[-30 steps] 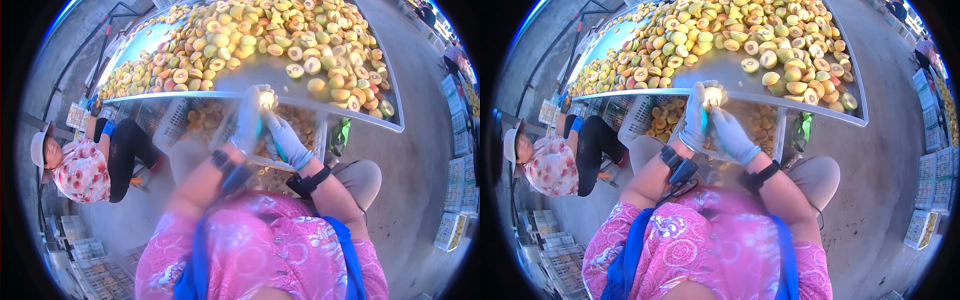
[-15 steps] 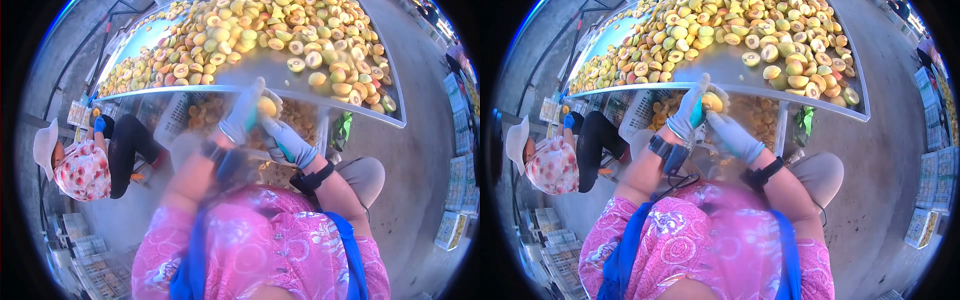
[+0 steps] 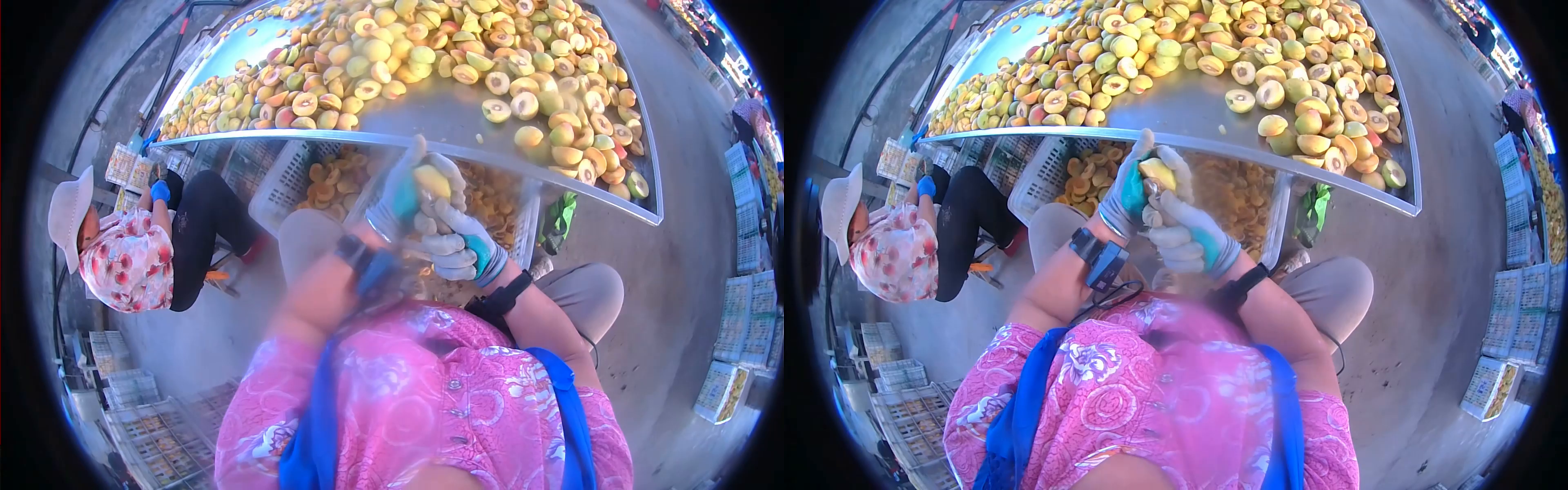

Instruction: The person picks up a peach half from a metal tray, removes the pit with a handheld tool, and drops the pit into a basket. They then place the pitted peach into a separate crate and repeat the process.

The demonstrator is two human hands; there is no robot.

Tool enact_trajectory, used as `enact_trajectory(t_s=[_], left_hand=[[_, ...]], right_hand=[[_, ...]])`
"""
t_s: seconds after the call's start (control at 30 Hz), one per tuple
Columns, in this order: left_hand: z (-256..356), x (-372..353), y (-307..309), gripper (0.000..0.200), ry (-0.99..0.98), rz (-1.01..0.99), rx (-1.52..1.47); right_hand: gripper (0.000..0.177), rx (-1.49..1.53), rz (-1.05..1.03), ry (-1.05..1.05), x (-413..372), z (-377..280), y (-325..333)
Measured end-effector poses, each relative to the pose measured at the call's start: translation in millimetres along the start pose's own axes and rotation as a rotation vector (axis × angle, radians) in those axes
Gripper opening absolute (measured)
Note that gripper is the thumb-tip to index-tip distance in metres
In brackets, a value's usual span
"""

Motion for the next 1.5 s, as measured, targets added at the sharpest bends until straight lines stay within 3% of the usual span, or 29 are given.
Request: enact_trajectory(t_s=[0.03,0.1,0.13,0.17,0.2,0.23,0.27,0.3,0.4,0.47,0.53,0.6,0.73,0.83,1.03,1.1,1.13,1.2,1.23,1.3,1.37,1.43,1.5], left_hand=[[2,-1,0,0.052,-0.003,-0.001,-0.002],[22,-9,17,0.049,-0.181,0.219,0.144],[48,-20,37,0.052,-0.373,0.424,0.464],[58,-24,52,0.054,-0.37,0.337,0.101],[78,-32,66,0.052,-0.418,0.372,0.144],[103,-54,78,0.046,-0.51,0.565,0.622],[124,-74,61,0.038,-0.48,0.739,1.107],[136,-76,75,0.03,-0.509,0.783,0.811],[162,-56,91,0.031,-0.612,0.782,1.023],[153,-16,71,0.034,-0.557,0.767,1.477],[129,35,52,0.043,-0.477,0.619,1.506],[109,68,5,0.053,-0.208,0.67,1.734],[82,155,28,0.059,-0.197,0.591,1.728],[64,178,16,0.056,-0.074,0.527,1.921],[47,165,-6,0.048,-0.084,0.425,1.856],[45,150,-10,0.042,-0.147,0.401,1.534],[42,143,-9,0.042,-0.148,0.4,1.538],[34,127,-11,0.041,-0.228,0.245,0.757],[34,114,-11,0.041,-0.231,0.25,0.761],[30,90,-17,0.039,-0.221,0.106,0.426],[30,78,-13,0.034,-0.292,0.132,0.414],[20,68,-12,0.037,-0.209,0.092,0.055],[13,62,-11,0.04,-0.208,0.005,-0.002]], right_hand=[[0.04,0.079,-0.056,-0.033,0,4,-3],[0.041,0.16,-0.114,-0.065,-3,6,-6],[0.042,0.164,-0.152,-0.041,-7,3,-7],[0.043,0.166,-0.193,-0.012,-11,-1,-8],[0.043,0.164,-0.199,-0.001,-14,-4,-8],[0.043,0.155,-0.201,0.06,-17,-11,-7],[0.044,0.146,-0.203,0.121,-21,-18,-6],[0.044,0.145,-0.207,0.132,-23,-20,-5],[0.044,0.13,-0.2,0.217,-24,-30,-3],[0.045,0.077,-0.184,0.268,-24,-38,-9],[0.045,0.05,-0.139,0.307,-25,-43,-12],[0.045,0.021,-0.093,0.348,-28,-48,-15],[0.043,0.004,-0.013,0.441,-36,-55,-20],[0.041,-0.051,0.058,0.491,-42,-58,-25],[0.04,-0.207,0.206,0.575,-49,-63,-24],[0.04,-0.242,0.257,0.601,-52,-67,-25],[0.039,-0.33,0.353,0.638,-56,-70,-24],[0.038,-0.418,0.443,0.672,-59,-75,-23],[0.037,-0.509,0.542,0.715,-62,-79,-18],[0.036,-0.599,0.639,0.745,-63,-82,-15],[0.034,-0.889,0.757,0.83,-66,-88,-23],[0.035,-0.966,0.738,0.852,-60,-88,-21],[0.036,-1.054,0.777,0.854,-58,-87,-25]])
Point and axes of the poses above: each hand's wrist, its own x-axis towards the middle knuckle, its own y-axis out of the back of the hand, z = x × y, the point moved 7 cm from there along x, towards the middle knuckle, and after that the axes turned 10 degrees about x, right-handed, at the moved point
